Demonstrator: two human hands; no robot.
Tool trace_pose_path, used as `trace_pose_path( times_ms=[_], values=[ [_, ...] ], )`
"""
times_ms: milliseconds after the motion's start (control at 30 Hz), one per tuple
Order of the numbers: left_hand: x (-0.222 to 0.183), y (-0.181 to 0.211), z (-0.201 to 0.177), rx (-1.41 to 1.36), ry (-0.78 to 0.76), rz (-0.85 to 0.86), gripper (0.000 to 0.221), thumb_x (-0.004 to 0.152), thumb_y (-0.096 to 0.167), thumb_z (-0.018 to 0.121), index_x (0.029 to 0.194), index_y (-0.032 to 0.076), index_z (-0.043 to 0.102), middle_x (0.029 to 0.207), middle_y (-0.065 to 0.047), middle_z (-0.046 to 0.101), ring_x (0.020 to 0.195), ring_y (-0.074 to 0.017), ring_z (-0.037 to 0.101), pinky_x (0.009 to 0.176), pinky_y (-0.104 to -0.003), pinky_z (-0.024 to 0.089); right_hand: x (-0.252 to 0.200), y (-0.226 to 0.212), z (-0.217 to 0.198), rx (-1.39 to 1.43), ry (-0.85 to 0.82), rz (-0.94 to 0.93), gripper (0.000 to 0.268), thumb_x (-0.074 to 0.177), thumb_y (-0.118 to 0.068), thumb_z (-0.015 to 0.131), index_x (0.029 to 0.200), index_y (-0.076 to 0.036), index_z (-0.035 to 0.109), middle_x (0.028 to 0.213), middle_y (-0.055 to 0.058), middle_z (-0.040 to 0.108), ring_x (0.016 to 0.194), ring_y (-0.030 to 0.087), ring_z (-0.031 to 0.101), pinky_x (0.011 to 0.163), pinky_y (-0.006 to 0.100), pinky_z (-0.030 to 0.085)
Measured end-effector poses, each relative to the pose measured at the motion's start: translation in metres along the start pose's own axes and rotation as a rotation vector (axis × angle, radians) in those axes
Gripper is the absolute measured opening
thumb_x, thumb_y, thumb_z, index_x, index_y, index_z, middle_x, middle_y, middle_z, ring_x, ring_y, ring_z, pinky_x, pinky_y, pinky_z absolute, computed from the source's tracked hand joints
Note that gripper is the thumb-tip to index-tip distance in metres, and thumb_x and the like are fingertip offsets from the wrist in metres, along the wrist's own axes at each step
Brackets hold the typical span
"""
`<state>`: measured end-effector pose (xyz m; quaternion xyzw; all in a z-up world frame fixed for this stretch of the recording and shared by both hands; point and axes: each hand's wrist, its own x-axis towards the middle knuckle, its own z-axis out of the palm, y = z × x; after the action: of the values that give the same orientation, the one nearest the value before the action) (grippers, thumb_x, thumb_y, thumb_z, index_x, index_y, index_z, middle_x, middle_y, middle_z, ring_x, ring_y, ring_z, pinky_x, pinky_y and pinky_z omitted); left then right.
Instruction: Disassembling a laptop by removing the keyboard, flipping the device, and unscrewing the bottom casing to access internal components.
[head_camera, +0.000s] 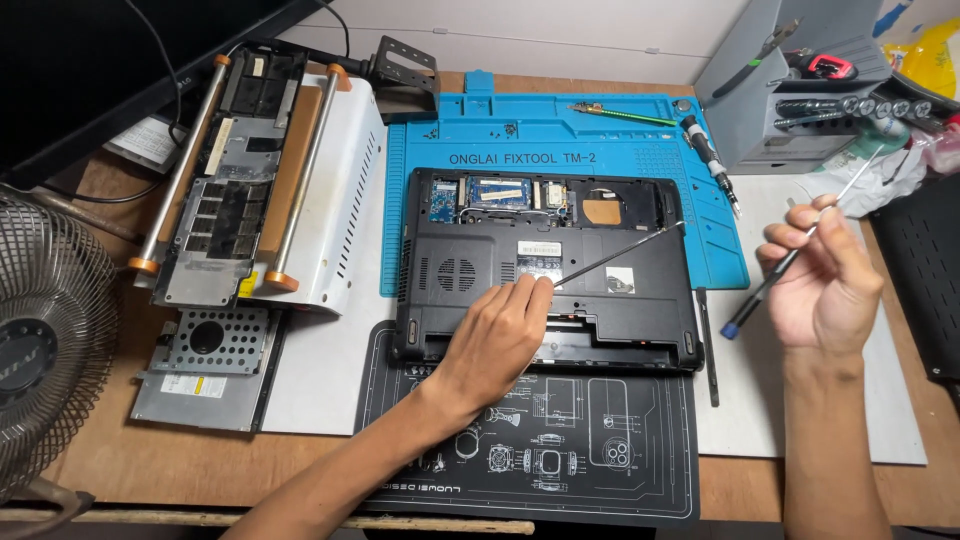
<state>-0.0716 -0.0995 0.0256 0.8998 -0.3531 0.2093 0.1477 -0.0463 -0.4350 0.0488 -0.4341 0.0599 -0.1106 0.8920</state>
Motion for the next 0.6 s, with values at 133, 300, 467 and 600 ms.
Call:
trace_pose_path(
  times_ms=[133, 300, 467, 600],
  values=[
    [0.016, 0.012, 0.017, -0.098, -0.061, 0.011, 0.035, 0.078, -0.029, 0.052, 0.095, 0.001, 0.057, 0.082, -0.009, 0.058, 0.067, -0.0192, 0.056, 0.059, -0.034, 0.052, 0.01, -0.007, -0.011, -0.293, 0.237, -0.246, 0.007, 0.102, -0.023, 0.066, 0.106, -0.023, 0.06, 0.103, -0.008, 0.055, 0.072, 0.003, 0.043, 0.067, 0.019, 0.037],
    [0.061, 0.056, 0.043, 0.06, 0.008, 0.067, 0.031, 0.075, -0.017, 0.059, 0.087, 0.011, 0.051, 0.079, -0.007, 0.056, 0.066, -0.0242, 0.059, 0.06, -0.036, 0.049, 0.016, -0.021, -0.021, -0.962, 0.257, -1.258, 0.021, 0.118, -0.003, 0.045, 0.121, 0.016, 0.053, 0.116, 0.026, 0.052, 0.067, 0.024, 0.04, 0.054, 0.033, 0.044],
    [0.097, 0.12, 0.093, 0.104, 0.11, 0.108, 0.019, 0.082, -0.007, 0.061, 0.082, 0.011, 0.055, 0.072, -0.002, 0.056, 0.058, -0.015, 0.055, 0.051, -0.03, 0.043, 0.019, -0.022, -0.027, -1.117, 0.286, -1.428, 0.017, 0.115, 0.002, 0.043, 0.114, 0.016, 0.052, 0.119, 0.028, 0.057, 0.066, 0.027, 0.045, 0.064, 0.037, 0.047],
    [0.115, 0.156, 0.125, 0.136, 0.277, 0.102, 0.023, 0.089, -0.006, 0.056, 0.076, 0.013, 0.053, 0.069, -0.003, 0.047, 0.056, -0.0176, 0.047, 0.053, -0.033, 0.038, 0.023, -0.023, -0.033, -1.333, 0.308, -1.555, 0.02, 0.116, 0.0, 0.05, 0.114, 0.017, 0.059, 0.11, 0.029, 0.066, 0.074, 0.033, 0.062, 0.061, 0.037, 0.055]
  ],
)
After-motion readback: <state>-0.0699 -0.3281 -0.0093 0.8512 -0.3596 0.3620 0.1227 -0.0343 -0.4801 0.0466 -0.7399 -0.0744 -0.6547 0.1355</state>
